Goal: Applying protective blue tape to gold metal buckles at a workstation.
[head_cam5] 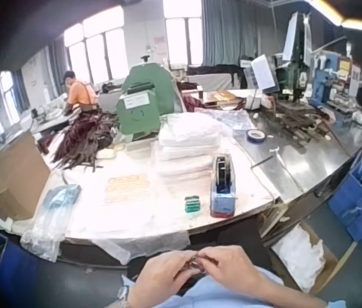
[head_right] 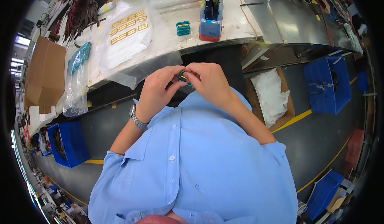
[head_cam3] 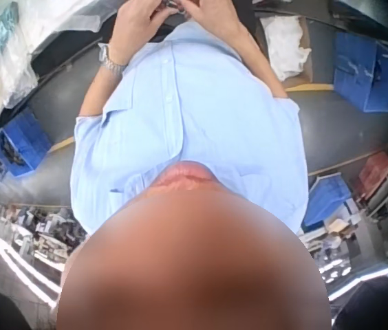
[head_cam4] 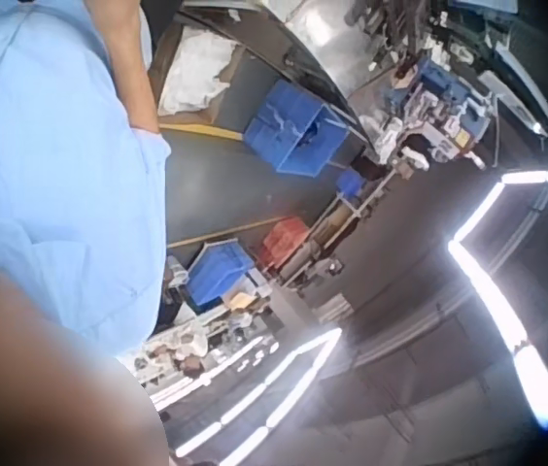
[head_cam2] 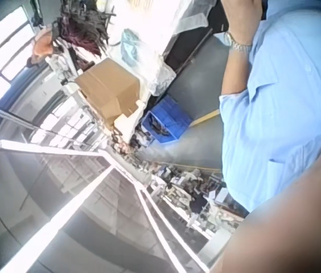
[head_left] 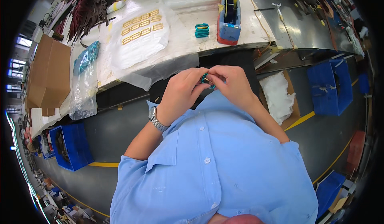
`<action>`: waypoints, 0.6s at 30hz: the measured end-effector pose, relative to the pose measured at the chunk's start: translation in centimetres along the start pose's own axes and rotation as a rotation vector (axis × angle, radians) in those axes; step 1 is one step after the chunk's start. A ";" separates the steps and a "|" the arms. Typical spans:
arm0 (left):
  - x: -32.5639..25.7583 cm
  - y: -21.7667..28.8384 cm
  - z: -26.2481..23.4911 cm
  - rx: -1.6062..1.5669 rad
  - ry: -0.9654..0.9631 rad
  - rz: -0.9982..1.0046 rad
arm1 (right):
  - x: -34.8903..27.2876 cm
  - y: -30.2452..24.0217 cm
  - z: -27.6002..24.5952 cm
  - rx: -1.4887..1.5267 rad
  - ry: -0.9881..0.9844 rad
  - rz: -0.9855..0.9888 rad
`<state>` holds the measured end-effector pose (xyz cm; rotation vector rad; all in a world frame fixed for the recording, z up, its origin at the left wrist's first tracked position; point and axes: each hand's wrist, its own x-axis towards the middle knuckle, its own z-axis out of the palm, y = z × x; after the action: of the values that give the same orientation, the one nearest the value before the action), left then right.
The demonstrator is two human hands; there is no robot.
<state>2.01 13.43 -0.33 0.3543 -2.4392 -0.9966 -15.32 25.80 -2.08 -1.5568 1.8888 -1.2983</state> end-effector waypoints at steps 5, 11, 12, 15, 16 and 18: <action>-0.2 -0.7 -1.4 0.087 -0.052 0.165 | 1.0 -0.1 0.1 0.457 -0.229 0.394; 1.2 -1.2 -2.2 0.139 -0.161 0.134 | 2.4 -0.6 -0.5 0.377 -0.240 0.359; 1.6 -1.3 -2.0 0.136 -0.165 0.129 | 2.5 -0.5 -0.6 0.274 -0.244 0.278; 3.8 -1.3 -2.2 0.164 -0.229 0.158 | 2.7 -0.1 -1.6 0.297 -0.199 0.272; 4.5 -1.1 -2.6 0.189 -0.247 0.107 | 3.1 0.1 -2.1 0.307 -0.196 0.278; 6.6 -1.2 -3.0 0.194 -0.178 0.020 | 3.7 0.2 -3.7 0.538 -0.154 0.428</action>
<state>-1.97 8.17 2.83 0.3171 -2.7037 -0.8158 -19.41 23.92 0.62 -0.8944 1.4960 -1.2979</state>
